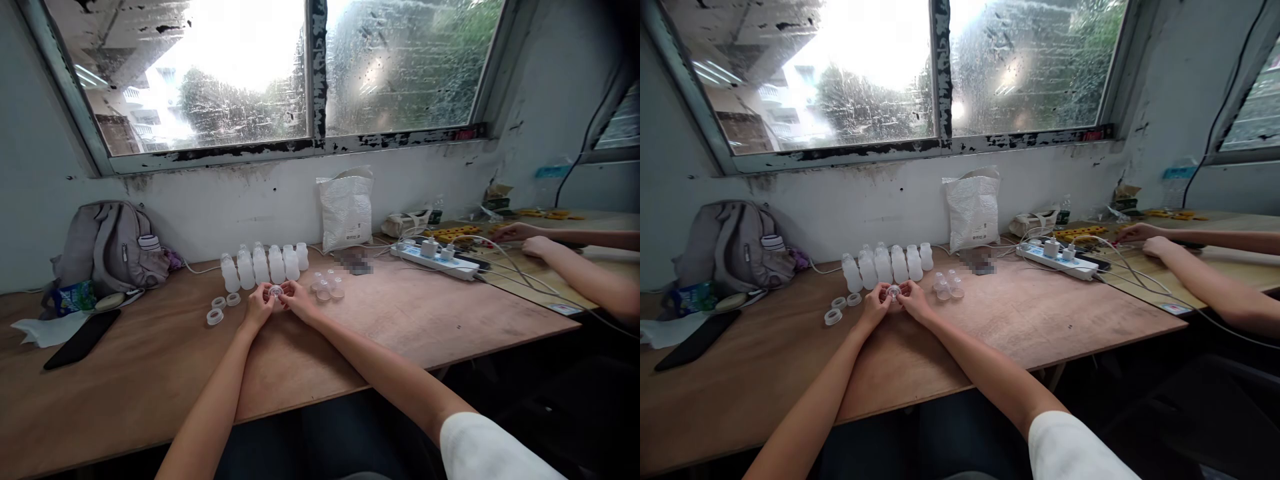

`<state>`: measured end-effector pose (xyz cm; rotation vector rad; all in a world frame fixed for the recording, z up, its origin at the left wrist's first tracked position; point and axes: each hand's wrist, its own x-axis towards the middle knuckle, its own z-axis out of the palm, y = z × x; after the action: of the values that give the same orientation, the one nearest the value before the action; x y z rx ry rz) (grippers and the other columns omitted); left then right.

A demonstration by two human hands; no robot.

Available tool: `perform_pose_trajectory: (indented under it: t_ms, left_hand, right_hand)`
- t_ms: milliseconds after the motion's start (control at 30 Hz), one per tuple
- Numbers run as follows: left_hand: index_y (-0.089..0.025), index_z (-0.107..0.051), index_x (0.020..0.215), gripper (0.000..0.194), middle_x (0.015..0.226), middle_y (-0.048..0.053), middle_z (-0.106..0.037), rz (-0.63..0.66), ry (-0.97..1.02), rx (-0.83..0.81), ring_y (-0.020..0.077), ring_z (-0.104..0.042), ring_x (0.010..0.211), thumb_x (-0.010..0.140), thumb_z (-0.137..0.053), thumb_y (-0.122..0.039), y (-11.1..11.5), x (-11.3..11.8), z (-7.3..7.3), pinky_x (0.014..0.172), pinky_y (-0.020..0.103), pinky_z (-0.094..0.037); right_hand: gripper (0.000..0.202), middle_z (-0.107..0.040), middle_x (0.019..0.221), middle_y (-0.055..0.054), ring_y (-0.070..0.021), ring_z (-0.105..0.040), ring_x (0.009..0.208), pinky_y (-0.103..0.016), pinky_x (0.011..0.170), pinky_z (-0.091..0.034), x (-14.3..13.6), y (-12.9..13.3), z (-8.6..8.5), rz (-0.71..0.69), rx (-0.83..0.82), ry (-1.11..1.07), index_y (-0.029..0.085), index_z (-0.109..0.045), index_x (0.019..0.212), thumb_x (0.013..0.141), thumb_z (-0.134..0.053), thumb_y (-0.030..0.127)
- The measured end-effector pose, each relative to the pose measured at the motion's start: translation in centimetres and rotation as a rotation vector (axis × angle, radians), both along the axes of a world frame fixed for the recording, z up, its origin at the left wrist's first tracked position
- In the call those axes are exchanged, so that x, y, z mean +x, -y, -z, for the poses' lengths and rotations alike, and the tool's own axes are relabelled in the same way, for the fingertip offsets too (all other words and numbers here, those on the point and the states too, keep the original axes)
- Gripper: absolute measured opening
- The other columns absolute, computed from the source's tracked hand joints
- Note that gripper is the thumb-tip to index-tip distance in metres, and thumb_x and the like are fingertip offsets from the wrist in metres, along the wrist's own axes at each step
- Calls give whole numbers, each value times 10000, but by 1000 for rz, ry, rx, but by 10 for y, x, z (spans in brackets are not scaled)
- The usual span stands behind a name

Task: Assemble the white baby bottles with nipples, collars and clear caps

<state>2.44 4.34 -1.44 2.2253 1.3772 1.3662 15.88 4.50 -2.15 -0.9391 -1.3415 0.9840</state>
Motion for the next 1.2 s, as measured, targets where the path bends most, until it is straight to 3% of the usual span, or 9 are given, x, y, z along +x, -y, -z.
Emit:
perform_pose_trajectory:
  t_ms: [233,433,967,1200]
  left_hand:
    - [-204,-531,870,163,670,-12,-612,-28,-51,-3,145,-582,598,721,-495,-151,-5,4,4,583,239,-444]
    - [-201,-528,922,188,796,36,-637,-64,-66,14,182,-602,702,750,-470,-149,-1,11,4,632,272,-448]
    - [-189,-541,918,170,712,24,-665,6,-33,46,152,-628,617,845,-408,-265,0,10,4,589,232,-461]
    - [-179,-544,862,166,705,36,-652,-14,-15,59,163,-623,626,840,-400,-259,0,11,4,585,237,-449]
  right_hand:
    - [98,-521,552,51,-110,-478,508,-228,490,-383,3,-3,-1,131,76,119,188,-532,682,591,-567,172]
    - [97,-507,575,48,-116,-469,541,-236,532,-375,3,-5,-1,196,118,180,191,-526,695,602,-541,167]
    - [184,-599,718,-30,-115,-507,497,-225,407,-392,8,10,-14,133,169,199,180,-647,746,693,-572,340]
    - [231,-548,544,1,-109,-470,413,-216,355,-357,5,11,-13,132,180,224,173,-621,747,741,-521,381]
